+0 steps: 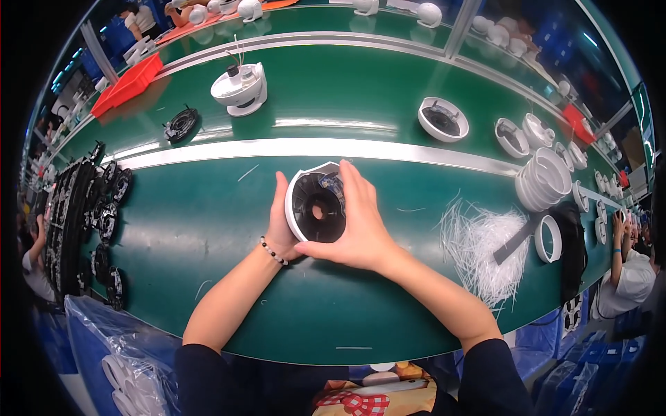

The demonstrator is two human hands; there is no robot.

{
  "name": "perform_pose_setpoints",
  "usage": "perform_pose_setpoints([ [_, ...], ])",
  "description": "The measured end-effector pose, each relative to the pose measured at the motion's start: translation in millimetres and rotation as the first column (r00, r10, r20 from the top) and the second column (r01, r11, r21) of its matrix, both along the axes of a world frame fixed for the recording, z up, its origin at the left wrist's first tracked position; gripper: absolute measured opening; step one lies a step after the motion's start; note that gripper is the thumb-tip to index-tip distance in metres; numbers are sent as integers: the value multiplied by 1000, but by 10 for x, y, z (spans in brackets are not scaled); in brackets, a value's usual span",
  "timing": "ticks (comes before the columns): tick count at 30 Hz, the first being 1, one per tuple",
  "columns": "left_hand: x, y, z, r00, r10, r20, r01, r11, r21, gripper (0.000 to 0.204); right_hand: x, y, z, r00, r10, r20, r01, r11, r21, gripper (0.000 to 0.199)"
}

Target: Assemble electronic components by fitting internal modules into plastic housings and attaching mounting rings.

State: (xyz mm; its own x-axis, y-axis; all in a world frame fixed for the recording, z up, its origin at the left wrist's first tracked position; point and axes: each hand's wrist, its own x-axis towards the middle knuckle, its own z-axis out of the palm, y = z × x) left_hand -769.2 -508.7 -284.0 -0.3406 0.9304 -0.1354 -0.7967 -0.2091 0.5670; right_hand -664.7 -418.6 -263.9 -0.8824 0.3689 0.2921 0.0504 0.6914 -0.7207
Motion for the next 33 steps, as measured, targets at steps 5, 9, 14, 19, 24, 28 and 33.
perform_pose_setpoints([
  [5,-79,-30,-49,989,-116,92,114,993,24,71,22,31,58,998,60,-11,-59,994,94,117],
  [9,-123,-71,-53,991,-127,46,129,990,-49,71,20,123,52,978,206,-14,-203,972,116,115],
  [14,-12,14,53,1000,-3,-19,5,994,109,60,20,8,-19,981,15,-193,9,993,121,115],
  [19,-50,372,104,992,46,-117,-20,977,212,54,57,271,113,961,-74,-266,129,972,198,118],
  [24,-459,986,-183,977,189,-98,-191,982,-2,48,409,649,14,957,-203,-206,245,947,207,98],
  [28,-920,1538,-336,918,375,-130,-394,898,-197,34,1354,1203,360,872,-267,-410,400,872,282,51],
  [33,-1441,1899,-495,852,479,-211,-501,863,-61,19,2413,1803,505,610,-767,-199,785,552,281,27],
])
